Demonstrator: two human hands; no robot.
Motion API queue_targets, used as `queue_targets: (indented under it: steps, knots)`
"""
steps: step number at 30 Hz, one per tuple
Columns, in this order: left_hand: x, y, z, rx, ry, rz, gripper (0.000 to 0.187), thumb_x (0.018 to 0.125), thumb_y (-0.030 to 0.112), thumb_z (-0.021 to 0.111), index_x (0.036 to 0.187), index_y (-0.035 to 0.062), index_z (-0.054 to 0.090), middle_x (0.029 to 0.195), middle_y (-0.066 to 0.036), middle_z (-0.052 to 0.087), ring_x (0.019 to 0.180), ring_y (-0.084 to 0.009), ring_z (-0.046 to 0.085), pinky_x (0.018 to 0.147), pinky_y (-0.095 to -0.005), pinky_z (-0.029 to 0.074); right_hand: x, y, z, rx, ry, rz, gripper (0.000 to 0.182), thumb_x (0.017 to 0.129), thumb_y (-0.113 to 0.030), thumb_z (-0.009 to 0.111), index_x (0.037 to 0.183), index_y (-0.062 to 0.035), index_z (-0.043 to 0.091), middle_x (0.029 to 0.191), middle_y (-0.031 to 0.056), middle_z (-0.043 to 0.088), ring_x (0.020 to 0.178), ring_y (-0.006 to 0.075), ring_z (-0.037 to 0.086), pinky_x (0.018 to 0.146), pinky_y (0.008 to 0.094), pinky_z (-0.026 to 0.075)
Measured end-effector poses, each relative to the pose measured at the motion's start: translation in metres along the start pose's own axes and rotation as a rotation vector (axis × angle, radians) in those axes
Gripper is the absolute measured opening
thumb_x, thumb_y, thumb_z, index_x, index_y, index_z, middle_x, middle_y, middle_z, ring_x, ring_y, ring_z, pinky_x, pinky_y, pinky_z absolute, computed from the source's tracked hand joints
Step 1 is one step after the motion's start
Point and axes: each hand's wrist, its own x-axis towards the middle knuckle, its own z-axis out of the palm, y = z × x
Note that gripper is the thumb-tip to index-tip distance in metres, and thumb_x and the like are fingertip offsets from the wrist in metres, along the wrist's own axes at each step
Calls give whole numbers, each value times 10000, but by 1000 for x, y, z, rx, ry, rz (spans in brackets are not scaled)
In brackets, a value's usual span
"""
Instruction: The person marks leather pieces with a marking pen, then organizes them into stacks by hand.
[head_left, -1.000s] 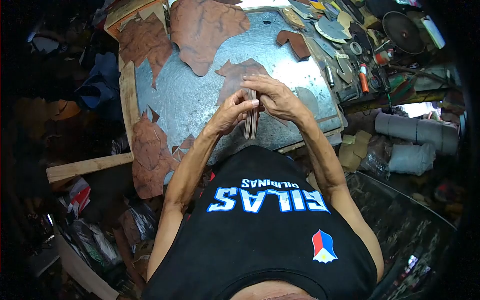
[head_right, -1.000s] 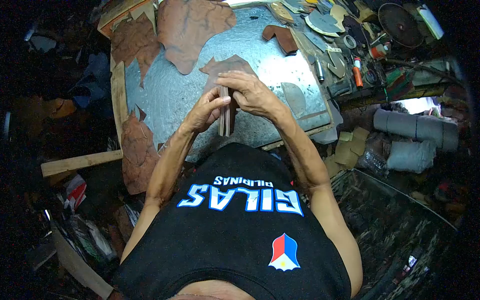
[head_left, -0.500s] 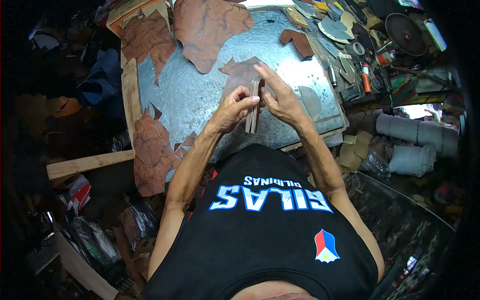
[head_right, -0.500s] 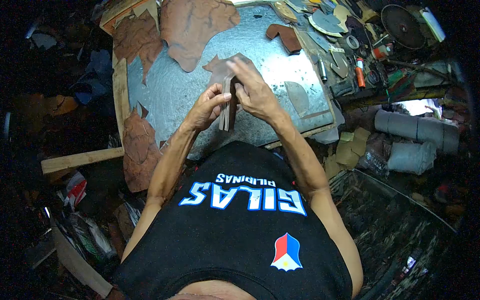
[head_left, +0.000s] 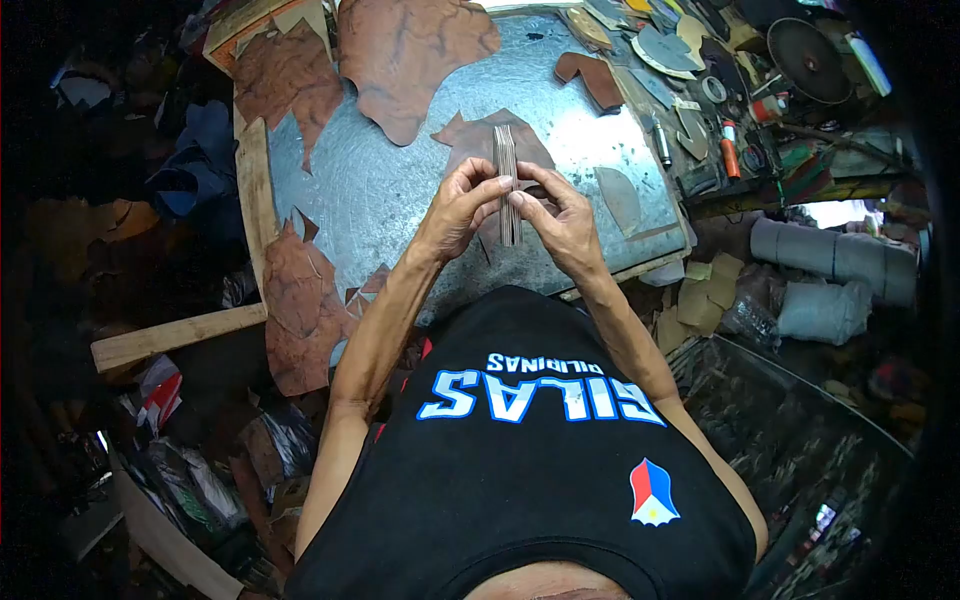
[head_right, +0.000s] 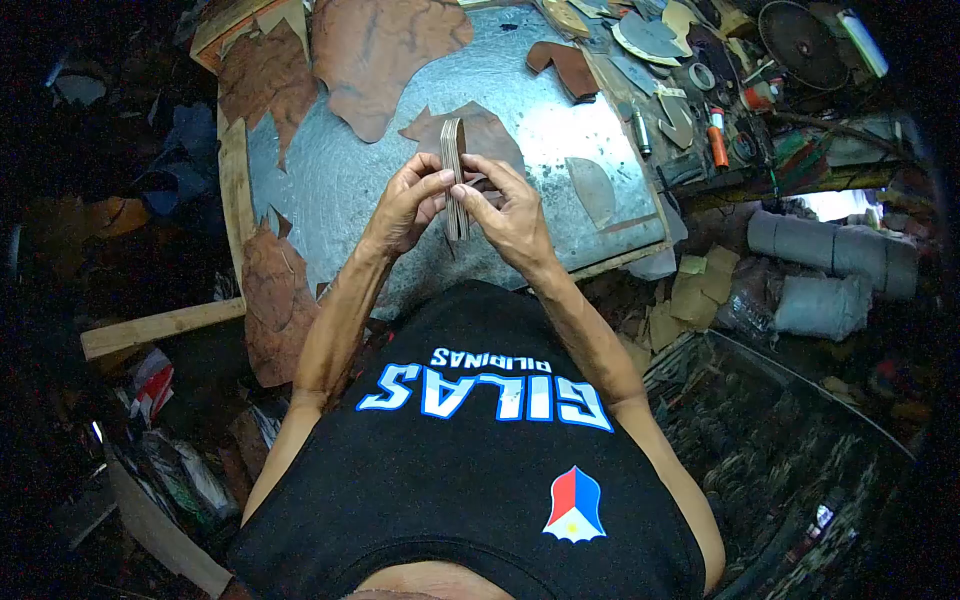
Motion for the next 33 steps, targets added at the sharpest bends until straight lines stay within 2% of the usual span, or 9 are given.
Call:
queue_targets:
  steps: [9, 18, 21, 23, 24, 26, 27, 29, 33]
  knots:
    - [-1, 0, -1, 12, 7, 24, 288, 876, 129, 684, 1069, 5, 511, 1026, -83, 555, 971, -139, 587, 878, -283, 515, -1, -4, -3, 140, -40, 67, 379, 917, -177, 646, 1248, -3, 588, 1137, 96, 604, 979, 163, 619, 784, 272, 555]
    - [-3, 3, 1, 15, -22, 42, 293, 875, 122, 688, 1085, 13, 515, 1023, -78, 567, 970, -131, 586, 891, -289, 502, -1, -5, -5, 175, -46, 98, 376, 937, -164, 603, 1271, 7, 571, 1185, 119, 595, 999, 175, 622, 794, 289, 565]
    - [-3, 5, 1, 23, -4, 48, 299, 874, 130, 694, 1085, 13, 518, 1016, -74, 572, 960, -128, 589, 882, -277, 504, -3, -3, -3, 237, -26, 104, 353, 943, -136, 586, 1273, -11, 578, 1171, 125, 616, 995, 173, 630, 795, 281, 556]
    - [-3, 6, 0, 16, -5, 51, 295, 874, 128, 693, 1083, 14, 520, 1014, -73, 573, 958, -126, 589, 882, -272, 503, -5, -7, 3, 255, 138, 2, 314, 941, -100, 574, 1246, -29, 598, 1114, 128, 651, 993, 165, 636, 796, 274, 546]
    - [-3, 6, -1, 9, -2, 55, 290, 875, 127, 692, 1081, 16, 521, 1011, -72, 574, 956, -124, 589, 882, -267, 502, -4, -4, 2, 255, 139, 1, 314, 941, -100, 574, 1246, -29, 598, 1114, 128, 651, 993, 165, 636, 796, 274, 546]
    - [-3, 6, 0, 17, 3, 59, 286, 874, 119, 691, 1081, 17, 523, 1006, -72, 575, 946, -122, 592, 870, -259, 507, -1, 5, -2, -134, 161, -284, 281, 930, -80, 585, 1206, -40, 615, 1053, 122, 675, 976, 153, 644, 772, 268, 543]
    - [-3, 6, 1, 24, 8, 65, 282, 873, 111, 690, 1081, 19, 524, 1002, -71, 576, 936, -120, 594, 859, -251, 511, -2, 3, -1, -133, 162, -284, 281, 930, -80, 585, 1206, -40, 615, 1053, 122, 675, 976, 153, 644, 772, 268, 543]
    - [-3, 3, 2, 37, 13, 74, 282, 872, 104, 690, 1082, 19, 523, 997, -72, 581, 927, -117, 598, 843, -243, 516, -6, -4, 2, -70, 114, -131, 257, 915, -75, 608, 1168, -34, 622, 1029, 119, 684, 934, 153, 661, 743, 277, 550]
    - [-3, 3, 5, 22, 24, 91, 280, 870, 91, 688, 1082, 16, 521, 990, -76, 595, 909, -110, 606, 804, -227, 528, -7, 0, 9, -73, 139, -156, 256, 905, -74, 626, 1158, -33, 624, 1006, 102, 689, 869, 145, 671, 707, 277, 551]
